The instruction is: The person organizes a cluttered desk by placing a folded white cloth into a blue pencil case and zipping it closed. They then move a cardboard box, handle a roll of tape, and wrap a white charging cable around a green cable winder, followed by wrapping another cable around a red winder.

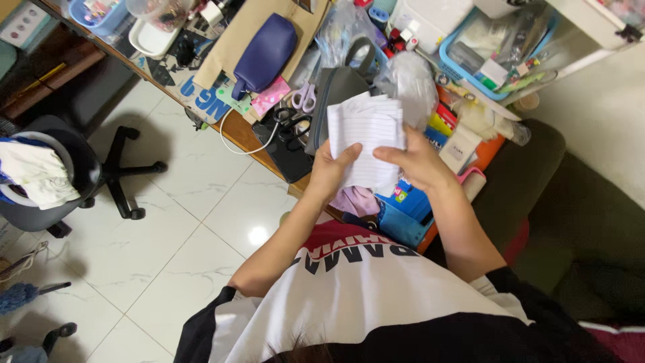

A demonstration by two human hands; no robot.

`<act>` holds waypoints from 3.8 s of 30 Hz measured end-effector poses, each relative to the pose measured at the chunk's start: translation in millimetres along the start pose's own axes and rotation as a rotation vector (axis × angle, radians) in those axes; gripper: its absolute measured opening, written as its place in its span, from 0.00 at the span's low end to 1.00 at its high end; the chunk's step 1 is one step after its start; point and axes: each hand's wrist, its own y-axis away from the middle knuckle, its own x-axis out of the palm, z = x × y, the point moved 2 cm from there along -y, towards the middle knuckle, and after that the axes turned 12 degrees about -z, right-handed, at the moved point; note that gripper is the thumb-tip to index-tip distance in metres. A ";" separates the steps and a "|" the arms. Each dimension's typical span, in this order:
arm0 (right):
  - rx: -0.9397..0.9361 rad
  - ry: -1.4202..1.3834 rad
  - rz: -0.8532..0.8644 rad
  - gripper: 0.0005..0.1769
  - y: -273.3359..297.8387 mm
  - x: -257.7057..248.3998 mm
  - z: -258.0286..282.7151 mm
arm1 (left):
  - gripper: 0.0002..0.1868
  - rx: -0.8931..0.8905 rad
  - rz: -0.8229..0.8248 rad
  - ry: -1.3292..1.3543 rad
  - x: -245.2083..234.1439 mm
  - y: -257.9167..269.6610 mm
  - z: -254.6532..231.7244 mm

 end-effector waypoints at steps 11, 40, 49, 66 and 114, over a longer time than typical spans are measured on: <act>-0.349 0.624 -0.172 0.35 -25.7 58.3 -15.2 | 0.40 0.212 0.092 0.278 10.5 -0.2 -10.5; 0.017 0.064 -0.096 0.25 -53.5 -3.9 -44.8 | 0.40 0.214 -0.564 -1.499 -145.3 -253.8 -126.3; 0.005 -0.139 -0.071 0.21 -52.0 -6.0 -39.1 | 0.32 0.388 -0.554 -0.994 -168.8 -259.7 -135.4; -0.583 0.758 0.277 0.20 38.0 103.1 68.3 | 0.27 0.035 -0.112 0.459 -25.8 -37.7 -88.7; 0.266 -0.209 0.173 0.19 -16.8 75.6 7.5 | 0.70 0.338 0.179 -0.467 -54.5 18.4 -32.7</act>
